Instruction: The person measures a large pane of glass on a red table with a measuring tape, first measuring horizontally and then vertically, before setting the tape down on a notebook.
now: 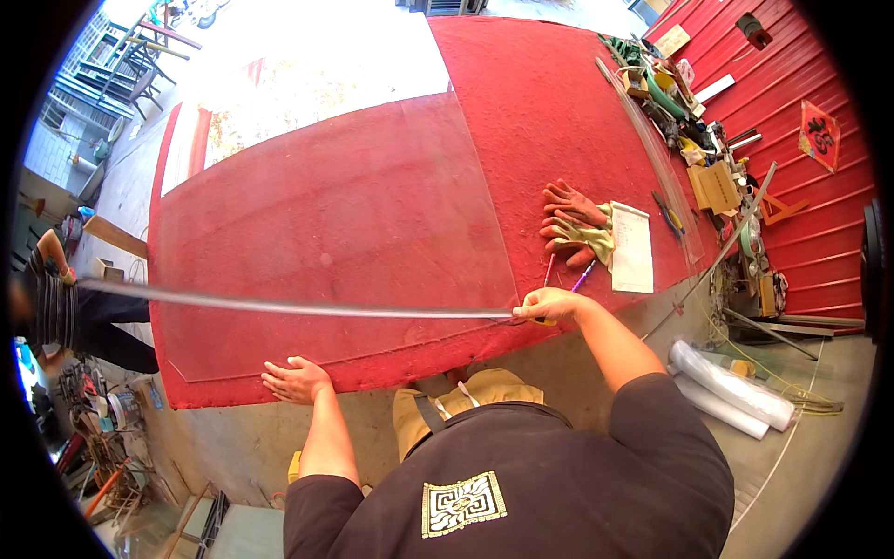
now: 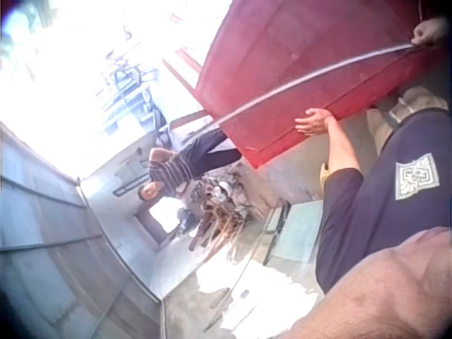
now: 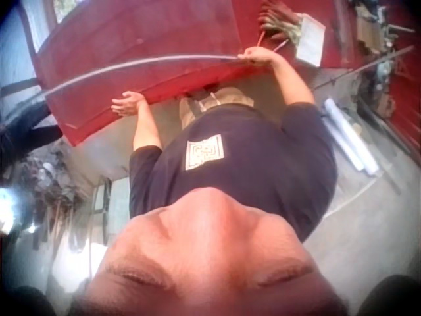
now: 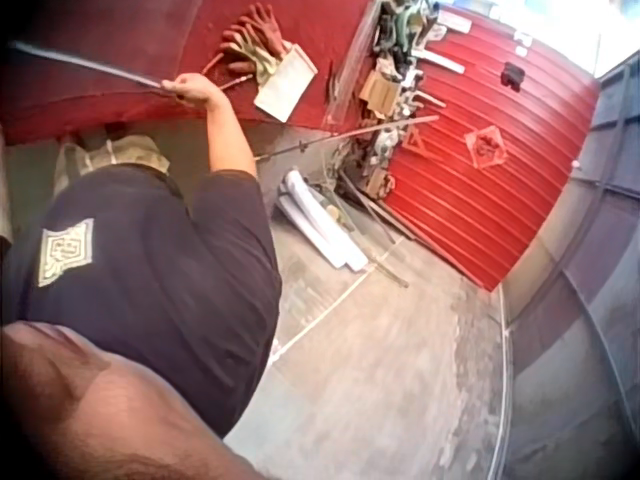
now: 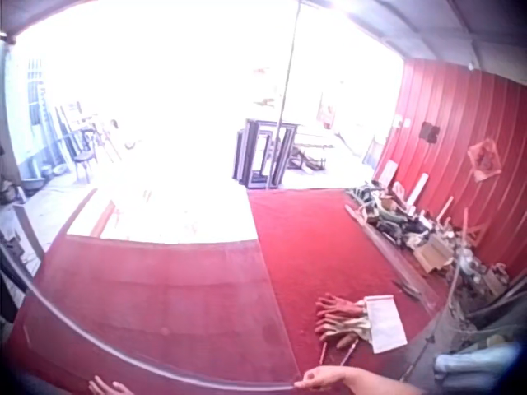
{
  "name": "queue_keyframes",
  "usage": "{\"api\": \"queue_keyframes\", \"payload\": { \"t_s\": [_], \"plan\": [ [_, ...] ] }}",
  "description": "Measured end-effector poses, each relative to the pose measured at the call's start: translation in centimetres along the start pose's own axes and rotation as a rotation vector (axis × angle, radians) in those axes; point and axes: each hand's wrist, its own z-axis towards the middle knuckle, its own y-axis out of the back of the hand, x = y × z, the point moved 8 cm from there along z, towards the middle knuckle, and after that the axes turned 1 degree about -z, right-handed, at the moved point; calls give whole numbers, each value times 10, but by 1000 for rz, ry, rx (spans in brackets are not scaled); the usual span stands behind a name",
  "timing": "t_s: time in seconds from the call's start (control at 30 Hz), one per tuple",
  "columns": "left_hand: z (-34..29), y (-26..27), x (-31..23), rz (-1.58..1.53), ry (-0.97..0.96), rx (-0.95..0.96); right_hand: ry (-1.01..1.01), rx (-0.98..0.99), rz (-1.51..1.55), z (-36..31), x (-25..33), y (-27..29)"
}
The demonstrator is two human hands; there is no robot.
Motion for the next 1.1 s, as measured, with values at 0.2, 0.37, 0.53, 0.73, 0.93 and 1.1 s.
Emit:
{"api": "queue_keyframes", "payload": {
  "t_s": [0.2,0.37,0.53,0.73,0.93,1.1],
  "plan": [
    [-1,-3,1,13,14,18,-17,-131,359,-22,-51,0],
    [-1,-6,2,19,8,-2,-77,-258,713,-44,-82,14],
    [-2,-14,5,31,11,35,182,-862,308,-69,-45,62],
    [-2,-14,5,11,3,5,720,-1377,-448,-147,84,37],
    [-3,-16,6,24,18,40,1195,-1503,-573,-197,153,-6],
    [-3,-18,7,33,28,62,1304,-1502,-585,-209,168,-20]
  ]
}}
